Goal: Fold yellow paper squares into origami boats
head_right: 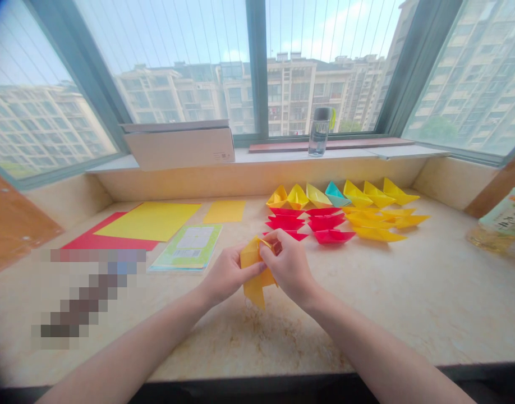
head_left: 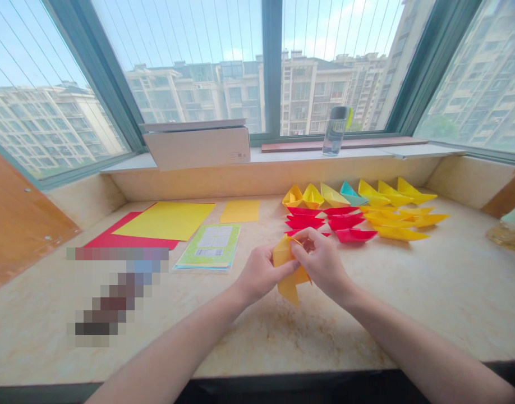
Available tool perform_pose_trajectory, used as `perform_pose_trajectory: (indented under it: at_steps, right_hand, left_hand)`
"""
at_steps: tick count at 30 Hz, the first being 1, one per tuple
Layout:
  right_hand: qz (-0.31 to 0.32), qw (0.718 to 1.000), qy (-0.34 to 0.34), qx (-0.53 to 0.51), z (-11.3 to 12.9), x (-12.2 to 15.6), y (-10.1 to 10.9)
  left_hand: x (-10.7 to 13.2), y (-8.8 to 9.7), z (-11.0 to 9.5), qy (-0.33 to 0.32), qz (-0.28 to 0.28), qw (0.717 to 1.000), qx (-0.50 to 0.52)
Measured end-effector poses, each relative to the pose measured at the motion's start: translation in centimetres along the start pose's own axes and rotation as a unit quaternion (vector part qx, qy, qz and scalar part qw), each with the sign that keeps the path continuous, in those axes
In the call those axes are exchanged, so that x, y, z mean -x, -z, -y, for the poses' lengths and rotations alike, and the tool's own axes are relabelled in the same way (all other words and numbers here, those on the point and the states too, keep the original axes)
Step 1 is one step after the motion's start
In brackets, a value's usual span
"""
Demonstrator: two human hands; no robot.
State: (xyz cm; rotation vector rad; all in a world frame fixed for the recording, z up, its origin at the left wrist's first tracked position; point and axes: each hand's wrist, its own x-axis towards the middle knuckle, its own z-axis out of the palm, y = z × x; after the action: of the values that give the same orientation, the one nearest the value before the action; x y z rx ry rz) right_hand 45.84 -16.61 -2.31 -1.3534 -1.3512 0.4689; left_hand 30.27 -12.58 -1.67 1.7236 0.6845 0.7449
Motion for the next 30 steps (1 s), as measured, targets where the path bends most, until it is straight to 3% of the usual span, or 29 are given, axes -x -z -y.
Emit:
perform_pose_trajectory:
  at_steps: [6, 13, 19, 23, 26, 30]
  right_hand:
    - [0.003, 0.999, -0.018, -0.040, 0.1, -0.1, 0.2]
    - [0.109, 0.983, 0.004, -0.148, 1.1, -0.7, 1.5]
    - [0.155, 0.975, -0.019, -0.156, 0.8, -0.9, 1.6]
    - [0.164, 0.972, -0.017, -0.166, 1.0, -0.7, 1.4]
    - [0.163, 0.972, -0.014, -0.170, 1.2, -0.5, 1.3]
    - [0.135, 0.973, -0.029, -0.183, 0.7, -0.4, 1.0]
  left_hand:
    - [-0.1, 0.0, 0.1, 0.009, -0.036, 0.999, -0.013]
    - [-0.1, 0.5, 0.1, 0.046, -0.078, 0.992, 0.084]
    - [-0.2, 0.7, 0.4, 0.052, -0.059, 0.991, 0.111]
    - [0.0, 0.6, 0.0, 0.050, -0.048, 0.994, 0.088]
    - [0.1, 0.5, -0.3, 0.042, -0.072, 0.995, 0.055]
    - [0.2, 0.3, -0.6, -0.003, -0.083, 0.996, 0.026]
